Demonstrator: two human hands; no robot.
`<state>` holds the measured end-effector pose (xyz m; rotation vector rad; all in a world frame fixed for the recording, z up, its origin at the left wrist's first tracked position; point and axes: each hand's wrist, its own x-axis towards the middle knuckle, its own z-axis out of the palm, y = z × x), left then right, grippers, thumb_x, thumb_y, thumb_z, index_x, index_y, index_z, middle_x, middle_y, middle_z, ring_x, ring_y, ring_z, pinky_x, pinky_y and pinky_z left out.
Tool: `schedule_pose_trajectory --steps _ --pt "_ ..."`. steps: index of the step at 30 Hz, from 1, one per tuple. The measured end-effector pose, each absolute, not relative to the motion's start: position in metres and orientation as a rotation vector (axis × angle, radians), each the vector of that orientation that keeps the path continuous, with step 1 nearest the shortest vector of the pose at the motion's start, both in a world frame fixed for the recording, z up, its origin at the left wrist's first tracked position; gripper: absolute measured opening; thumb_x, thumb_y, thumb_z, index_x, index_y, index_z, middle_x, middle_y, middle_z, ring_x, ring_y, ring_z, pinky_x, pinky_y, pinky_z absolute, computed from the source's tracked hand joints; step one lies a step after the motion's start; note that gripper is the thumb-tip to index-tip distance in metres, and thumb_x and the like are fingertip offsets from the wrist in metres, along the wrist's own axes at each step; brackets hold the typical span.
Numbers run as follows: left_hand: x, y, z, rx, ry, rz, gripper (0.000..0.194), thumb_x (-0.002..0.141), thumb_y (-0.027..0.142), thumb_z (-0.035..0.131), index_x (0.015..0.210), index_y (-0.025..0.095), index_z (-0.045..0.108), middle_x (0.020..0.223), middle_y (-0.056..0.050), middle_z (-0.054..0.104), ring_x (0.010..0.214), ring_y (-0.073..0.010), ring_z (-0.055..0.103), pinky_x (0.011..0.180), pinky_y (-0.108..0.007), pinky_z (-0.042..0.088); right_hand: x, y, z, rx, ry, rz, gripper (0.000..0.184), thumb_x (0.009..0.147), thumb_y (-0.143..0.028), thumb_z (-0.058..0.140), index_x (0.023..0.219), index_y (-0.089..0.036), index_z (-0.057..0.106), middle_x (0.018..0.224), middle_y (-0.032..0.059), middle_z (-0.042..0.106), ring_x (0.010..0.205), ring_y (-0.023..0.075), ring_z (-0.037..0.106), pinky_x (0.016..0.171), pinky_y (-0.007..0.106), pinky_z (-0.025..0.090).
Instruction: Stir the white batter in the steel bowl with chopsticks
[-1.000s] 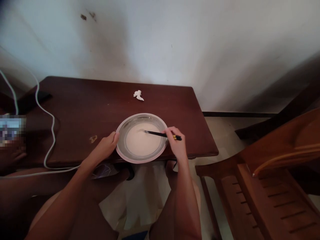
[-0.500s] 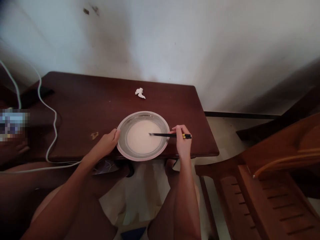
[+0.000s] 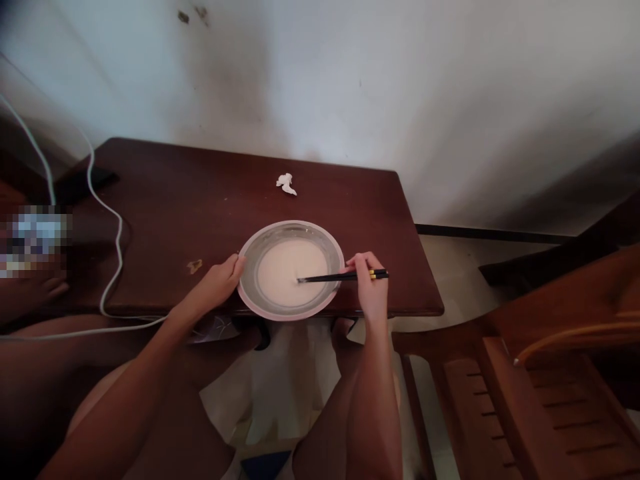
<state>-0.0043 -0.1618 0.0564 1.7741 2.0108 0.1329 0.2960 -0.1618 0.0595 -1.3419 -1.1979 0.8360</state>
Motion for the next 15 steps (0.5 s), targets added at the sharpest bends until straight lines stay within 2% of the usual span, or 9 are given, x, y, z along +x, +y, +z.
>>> schedule_pose_trajectory --steps 3,6,9,12,15 --pt "-0.006 -0.161 0.054 1.769 1.999 0.093 0.04 0.108 0.036 0.022 0.105 0.019 0.058 0.108 -0.021 0.076 0.11 -0.0371 0.073 0.085 -0.039 0.049 0.29 -0.161 0.061 -1.251 -1.406 1.016 0.025 0.093 -0.045 0.063 0.083 -0.025 0.073 0.07 0.0002 0.078 0.077 0.0226 0.076 0.082 0.037 0.055" --pt "-0.005 -0.162 0.054 1.769 2.001 0.097 0.041 0.108 0.036 0.022 0.106 0.018 0.059 0.111 -0.022 0.076 0.112 -0.0365 0.073 0.087 -0.039 0.05 0.288 -0.158 0.062 -1.235 -1.452 0.915 0.023 0.092 -0.043 0.064 0.085 -0.024 0.074 0.084 0.0025 0.081 0.089 0.0228 0.076 0.086 0.036 0.054" --pt "-0.003 -0.163 0.056 1.765 2.015 0.081 0.042 0.108 0.036 0.021 0.108 0.017 0.059 0.112 -0.023 0.076 0.113 -0.0365 0.072 0.088 -0.039 0.05 0.297 -0.156 0.064 -1.324 -1.274 0.716 0.029 0.095 -0.045 0.059 0.078 -0.023 0.069 0.072 0.0013 0.077 0.074 0.0214 0.074 0.079 0.036 0.053" --pt "-0.001 -0.165 0.059 1.767 2.042 0.038 0.045 0.108 0.037 0.021 0.112 0.016 0.06 0.115 -0.024 0.075 0.115 -0.0384 0.071 0.089 -0.041 0.052 0.306 -0.157 0.065 -1.341 -1.191 0.75 0.031 0.095 -0.046 0.058 0.075 -0.024 0.066 0.055 -0.0028 0.068 0.056 0.0194 0.068 0.071 0.035 0.053" --pt "0.001 -0.166 0.063 1.768 2.082 -0.031 0.047 0.108 0.039 0.021 0.115 0.015 0.061 0.117 -0.025 0.075 0.115 -0.04 0.071 0.091 -0.044 0.052 0.305 -0.16 0.066 -1.275 -1.334 0.926 0.029 0.091 -0.048 0.063 0.076 -0.024 0.07 0.06 -0.0014 0.072 0.064 0.0207 0.071 0.075 0.036 0.055"
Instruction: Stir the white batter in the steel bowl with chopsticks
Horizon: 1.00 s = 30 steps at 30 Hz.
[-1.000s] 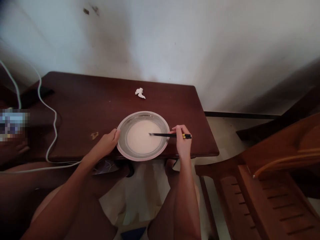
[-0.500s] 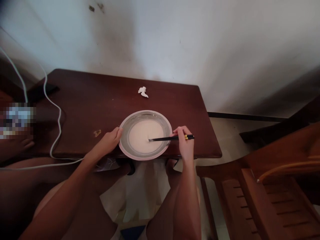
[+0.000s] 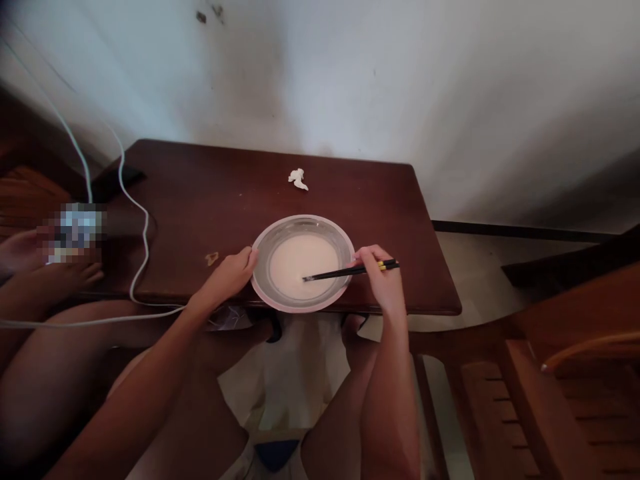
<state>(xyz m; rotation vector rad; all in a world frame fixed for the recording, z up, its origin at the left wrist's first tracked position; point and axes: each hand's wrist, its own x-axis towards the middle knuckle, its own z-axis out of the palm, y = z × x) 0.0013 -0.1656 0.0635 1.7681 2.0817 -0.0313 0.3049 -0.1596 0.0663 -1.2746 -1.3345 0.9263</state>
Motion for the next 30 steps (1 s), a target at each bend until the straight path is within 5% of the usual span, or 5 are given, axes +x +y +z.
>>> schedule_pose_trajectory --steps 4,10,15,21,30 --pt "0.004 -0.165 0.069 1.761 2.104 -0.097 0.048 0.107 0.039 0.02 0.116 0.016 0.062 0.117 -0.025 0.075 0.116 -0.0399 0.071 0.091 -0.045 0.053 0.299 -0.158 0.068 -1.223 -1.459 0.885 0.027 0.093 -0.046 0.063 0.08 -0.024 0.073 0.08 0.0018 0.079 0.085 0.0225 0.075 0.084 0.037 0.055" --pt "0.003 -0.162 0.07 1.777 2.106 -0.123 0.049 0.106 0.04 0.021 0.115 0.017 0.064 0.116 -0.025 0.075 0.114 -0.042 0.071 0.09 -0.047 0.053 0.294 -0.148 0.071 -1.275 -1.252 0.794 0.035 0.094 -0.051 0.057 0.071 -0.026 0.062 0.056 -0.0023 0.068 0.058 0.0199 0.07 0.07 0.035 0.053" --pt "0.002 -0.161 0.073 1.76 2.077 -0.109 0.049 0.106 0.04 0.02 0.115 0.017 0.063 0.117 -0.026 0.075 0.114 -0.0431 0.071 0.089 -0.048 0.052 0.281 -0.139 0.076 -1.186 -1.516 0.955 0.026 0.09 -0.047 0.064 0.078 -0.025 0.072 0.075 0.0009 0.079 0.081 0.0215 0.074 0.08 0.035 0.054" --pt "0.0 -0.16 0.074 1.744 2.03 -0.101 0.047 0.105 0.04 0.018 0.111 0.019 0.059 0.12 -0.024 0.074 0.117 -0.0423 0.07 0.092 -0.047 0.051 0.294 -0.127 0.079 -1.252 -1.286 0.852 0.036 0.091 -0.053 0.061 0.068 -0.025 0.062 0.051 -0.0033 0.065 0.052 0.0185 0.065 0.066 0.034 0.053" --pt "-0.001 -0.159 0.073 1.735 2.018 -0.09 0.046 0.105 0.042 0.019 0.108 0.02 0.059 0.12 -0.022 0.075 0.119 -0.0395 0.069 0.091 -0.044 0.051 0.292 -0.122 0.081 -1.233 -1.431 0.826 0.031 0.091 -0.047 0.062 0.072 -0.024 0.069 0.067 0.0 0.074 0.072 0.0199 0.073 0.077 0.035 0.055"
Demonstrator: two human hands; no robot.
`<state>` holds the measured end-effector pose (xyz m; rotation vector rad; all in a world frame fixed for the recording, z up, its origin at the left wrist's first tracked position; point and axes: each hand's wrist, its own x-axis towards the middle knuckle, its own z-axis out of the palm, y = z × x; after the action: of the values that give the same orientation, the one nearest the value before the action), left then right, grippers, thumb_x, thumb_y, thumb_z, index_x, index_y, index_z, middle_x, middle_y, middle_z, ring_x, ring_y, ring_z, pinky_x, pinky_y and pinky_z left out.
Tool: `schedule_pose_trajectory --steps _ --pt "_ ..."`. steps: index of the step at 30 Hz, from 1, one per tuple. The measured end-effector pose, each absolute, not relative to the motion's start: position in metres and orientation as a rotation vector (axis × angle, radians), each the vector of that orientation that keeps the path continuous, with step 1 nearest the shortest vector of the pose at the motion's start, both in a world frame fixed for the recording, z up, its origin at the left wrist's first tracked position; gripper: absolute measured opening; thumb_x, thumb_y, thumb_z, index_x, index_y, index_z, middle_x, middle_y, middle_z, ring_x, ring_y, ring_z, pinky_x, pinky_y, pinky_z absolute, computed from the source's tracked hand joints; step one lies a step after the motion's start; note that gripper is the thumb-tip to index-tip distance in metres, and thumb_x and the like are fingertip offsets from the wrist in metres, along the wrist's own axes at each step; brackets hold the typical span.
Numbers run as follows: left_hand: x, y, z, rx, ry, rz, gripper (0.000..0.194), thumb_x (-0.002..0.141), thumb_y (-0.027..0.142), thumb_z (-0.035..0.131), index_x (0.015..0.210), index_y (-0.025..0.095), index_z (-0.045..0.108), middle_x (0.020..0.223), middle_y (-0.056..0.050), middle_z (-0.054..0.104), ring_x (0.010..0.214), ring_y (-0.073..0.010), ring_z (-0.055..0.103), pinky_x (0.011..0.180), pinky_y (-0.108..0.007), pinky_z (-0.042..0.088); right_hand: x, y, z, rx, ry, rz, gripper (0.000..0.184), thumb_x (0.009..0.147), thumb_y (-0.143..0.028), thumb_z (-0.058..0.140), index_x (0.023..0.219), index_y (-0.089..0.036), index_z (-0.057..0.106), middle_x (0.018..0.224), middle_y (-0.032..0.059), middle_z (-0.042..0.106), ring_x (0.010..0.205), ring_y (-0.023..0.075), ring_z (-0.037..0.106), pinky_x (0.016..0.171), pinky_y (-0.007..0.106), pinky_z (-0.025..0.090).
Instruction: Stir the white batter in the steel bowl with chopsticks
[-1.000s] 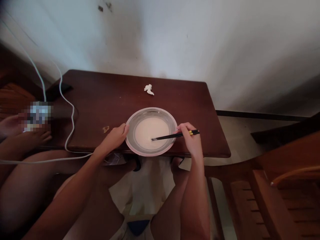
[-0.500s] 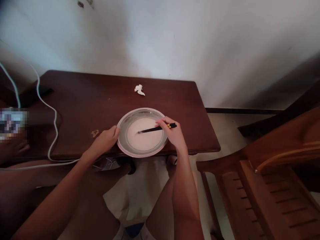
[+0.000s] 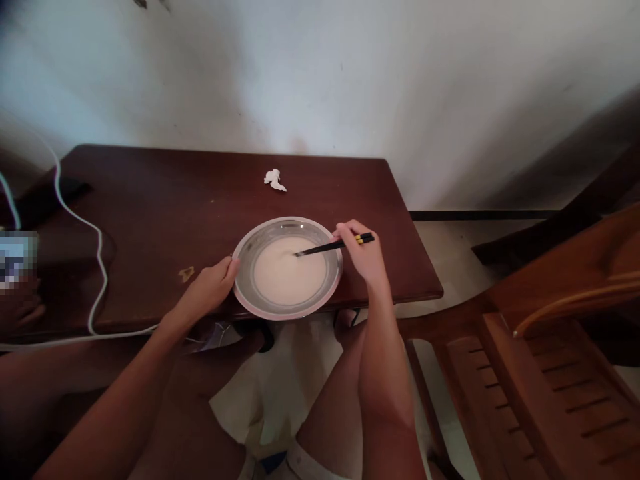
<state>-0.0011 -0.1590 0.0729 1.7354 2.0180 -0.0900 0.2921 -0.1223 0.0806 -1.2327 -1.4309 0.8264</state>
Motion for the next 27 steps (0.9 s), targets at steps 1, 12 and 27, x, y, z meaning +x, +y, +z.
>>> schedule_pose_trajectory --steps 1,12,27 --pt "-0.001 -0.159 0.073 1.731 2.021 -0.099 0.046 0.105 0.041 0.019 0.109 0.02 0.059 0.12 -0.023 0.074 0.119 -0.0406 0.069 0.091 -0.045 0.051 0.294 -0.123 0.079 -1.247 -1.375 0.824 0.033 0.091 -0.049 0.062 0.07 -0.024 0.067 0.062 -0.001 0.071 0.066 0.0196 0.072 0.073 0.035 0.055" --pt "0.001 -0.161 0.065 1.712 2.08 -0.038 0.05 0.105 0.041 0.019 0.115 0.017 0.062 0.119 -0.026 0.074 0.115 -0.0443 0.07 0.09 -0.05 0.052 0.29 -0.145 0.071 -1.27 -1.394 0.733 0.033 0.095 -0.046 0.06 0.072 -0.025 0.068 0.073 0.0002 0.075 0.075 0.0201 0.071 0.079 0.035 0.052" --pt "0.001 -0.164 0.06 1.452 1.803 0.396 0.024 0.095 0.031 0.046 0.111 0.016 0.056 0.077 -0.006 0.073 0.065 -0.0247 0.072 0.057 -0.03 0.051 0.297 -0.164 0.06 -1.244 -1.355 0.819 0.034 0.094 -0.047 0.062 0.071 -0.024 0.069 0.07 -0.0001 0.075 0.071 0.0196 0.071 0.077 0.034 0.053"
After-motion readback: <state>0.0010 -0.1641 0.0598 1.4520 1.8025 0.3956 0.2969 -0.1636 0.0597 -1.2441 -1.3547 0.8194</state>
